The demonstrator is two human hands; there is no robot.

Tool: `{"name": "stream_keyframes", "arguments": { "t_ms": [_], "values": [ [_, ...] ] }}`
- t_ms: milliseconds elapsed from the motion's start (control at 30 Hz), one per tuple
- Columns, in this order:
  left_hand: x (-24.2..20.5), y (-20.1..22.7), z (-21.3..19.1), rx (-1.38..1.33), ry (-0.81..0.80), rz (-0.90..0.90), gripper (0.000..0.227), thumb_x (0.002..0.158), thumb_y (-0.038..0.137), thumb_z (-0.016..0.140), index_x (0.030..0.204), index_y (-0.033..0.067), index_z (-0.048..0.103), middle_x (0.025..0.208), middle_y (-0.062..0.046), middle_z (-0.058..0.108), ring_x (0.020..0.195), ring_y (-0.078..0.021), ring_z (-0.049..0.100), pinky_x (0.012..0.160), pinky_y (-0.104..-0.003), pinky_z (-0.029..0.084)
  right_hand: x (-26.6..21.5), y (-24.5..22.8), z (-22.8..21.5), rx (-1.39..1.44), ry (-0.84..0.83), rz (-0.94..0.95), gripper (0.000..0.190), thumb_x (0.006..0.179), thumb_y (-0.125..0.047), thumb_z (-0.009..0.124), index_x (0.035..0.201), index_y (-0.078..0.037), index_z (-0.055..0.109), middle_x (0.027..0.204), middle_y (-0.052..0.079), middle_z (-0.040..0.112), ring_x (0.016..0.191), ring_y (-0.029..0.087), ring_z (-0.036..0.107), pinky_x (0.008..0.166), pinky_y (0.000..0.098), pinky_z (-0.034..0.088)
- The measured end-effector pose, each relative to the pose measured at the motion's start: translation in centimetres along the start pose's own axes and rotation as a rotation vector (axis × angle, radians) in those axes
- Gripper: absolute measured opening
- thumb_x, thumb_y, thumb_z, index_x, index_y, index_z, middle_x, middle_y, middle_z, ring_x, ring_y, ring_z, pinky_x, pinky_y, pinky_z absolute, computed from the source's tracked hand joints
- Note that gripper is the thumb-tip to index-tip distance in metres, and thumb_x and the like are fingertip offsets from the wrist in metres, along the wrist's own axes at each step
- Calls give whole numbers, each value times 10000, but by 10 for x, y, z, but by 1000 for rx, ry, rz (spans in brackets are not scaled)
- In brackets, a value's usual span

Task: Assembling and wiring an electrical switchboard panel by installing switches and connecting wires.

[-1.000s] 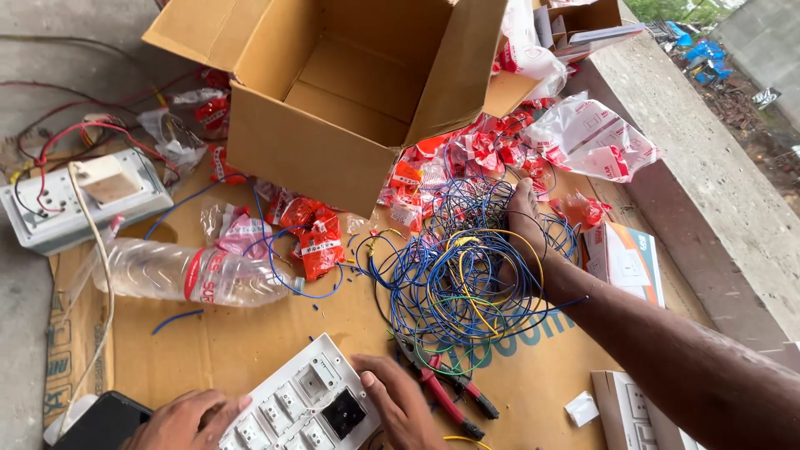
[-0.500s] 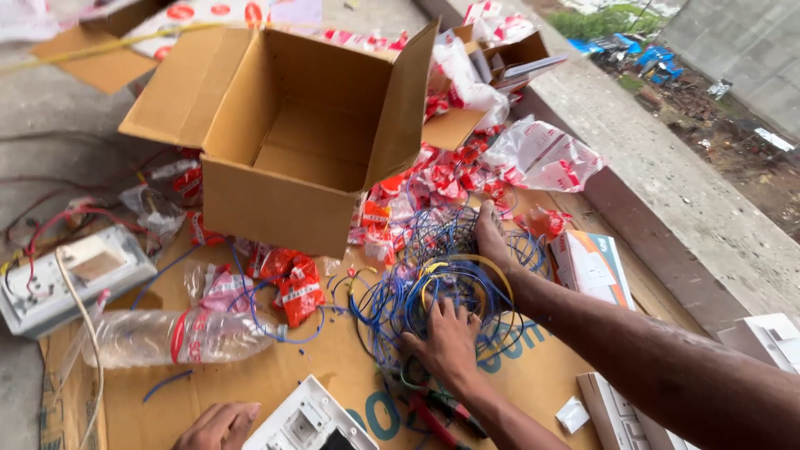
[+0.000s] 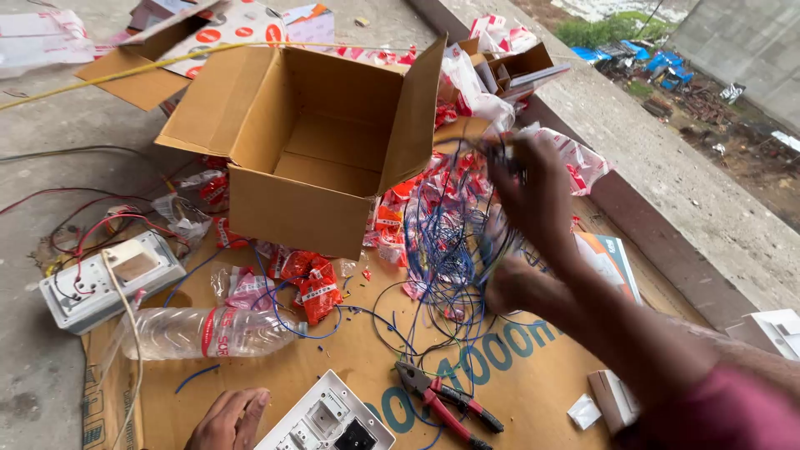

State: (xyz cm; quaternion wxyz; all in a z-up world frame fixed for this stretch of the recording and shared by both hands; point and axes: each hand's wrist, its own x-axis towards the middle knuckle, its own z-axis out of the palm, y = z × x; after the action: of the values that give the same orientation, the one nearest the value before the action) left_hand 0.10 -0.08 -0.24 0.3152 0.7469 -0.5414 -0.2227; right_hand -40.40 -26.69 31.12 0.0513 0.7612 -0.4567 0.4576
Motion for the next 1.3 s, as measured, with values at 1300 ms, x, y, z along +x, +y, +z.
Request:
{"name": "stream_keyframes", "arguments": {
  "t_ms": [1300],
  "values": [
    [-2, -76, 40, -81, 192, 172, 419, 963, 432, 552, 1000, 101, 808, 944, -99, 757, 891, -213, 779, 840, -342, 601, -56, 19, 55, -275, -1534, -557, 208, 944, -266, 696, 1109, -142, 703, 1127, 70, 695, 1016, 225, 690, 790, 394, 591]
  ]
}}
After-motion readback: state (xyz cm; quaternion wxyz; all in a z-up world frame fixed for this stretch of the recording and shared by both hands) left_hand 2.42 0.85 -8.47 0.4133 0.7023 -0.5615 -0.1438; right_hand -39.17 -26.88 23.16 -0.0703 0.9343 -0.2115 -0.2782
